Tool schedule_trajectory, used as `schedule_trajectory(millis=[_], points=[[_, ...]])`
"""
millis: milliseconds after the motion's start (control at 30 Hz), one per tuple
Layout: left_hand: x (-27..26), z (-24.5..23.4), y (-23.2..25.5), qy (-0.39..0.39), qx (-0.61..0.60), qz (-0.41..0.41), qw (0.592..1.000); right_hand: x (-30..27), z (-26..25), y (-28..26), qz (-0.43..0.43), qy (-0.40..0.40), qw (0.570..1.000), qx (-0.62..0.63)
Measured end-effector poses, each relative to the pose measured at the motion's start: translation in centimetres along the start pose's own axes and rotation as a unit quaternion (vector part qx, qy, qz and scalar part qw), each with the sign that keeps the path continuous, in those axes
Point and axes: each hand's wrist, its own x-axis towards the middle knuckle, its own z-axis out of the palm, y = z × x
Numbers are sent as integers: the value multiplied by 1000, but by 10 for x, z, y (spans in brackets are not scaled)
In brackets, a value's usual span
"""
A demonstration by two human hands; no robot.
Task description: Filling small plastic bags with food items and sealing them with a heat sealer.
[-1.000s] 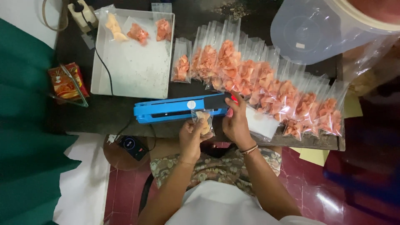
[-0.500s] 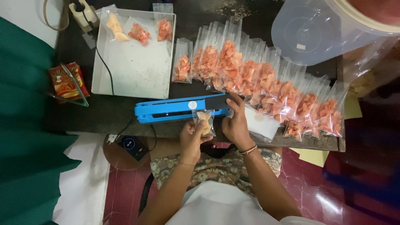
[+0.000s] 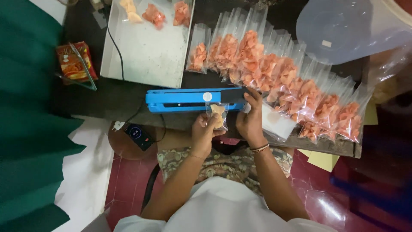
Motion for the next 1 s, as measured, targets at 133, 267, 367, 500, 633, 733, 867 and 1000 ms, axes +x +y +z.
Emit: schedule_trajectory(millis=[133, 267, 367, 500, 633, 733, 867, 1000], points=[[-2, 2, 1, -11, -10, 5, 1000, 3, -2, -2, -3, 0, 1000, 1], [-2, -1, -5, -28, -8, 14, 999, 1, 1, 0, -3, 10, 1000, 6], [-4, -1, -11, -46, -2, 14, 999, -1, 1, -1, -4, 11, 1000, 4], [-4, -1, -10, -63, 10, 3, 998, -1, 1, 1, -6, 15, 1000, 1], [-3, -2, -6, -70, 39, 5, 997, 3, -8, -2, -4, 6, 1000, -1], [-3, -9, -15, -57, 19, 2, 998, 0, -12, -6, 8, -7, 1000, -9], [-2, -4, -8, -57, 28, 4, 998, 8, -16, -15, 27, 2, 999, -27], [0, -9, -12, -55, 42, -7, 998, 15, -23, -38, 48, 34, 998, -23]])
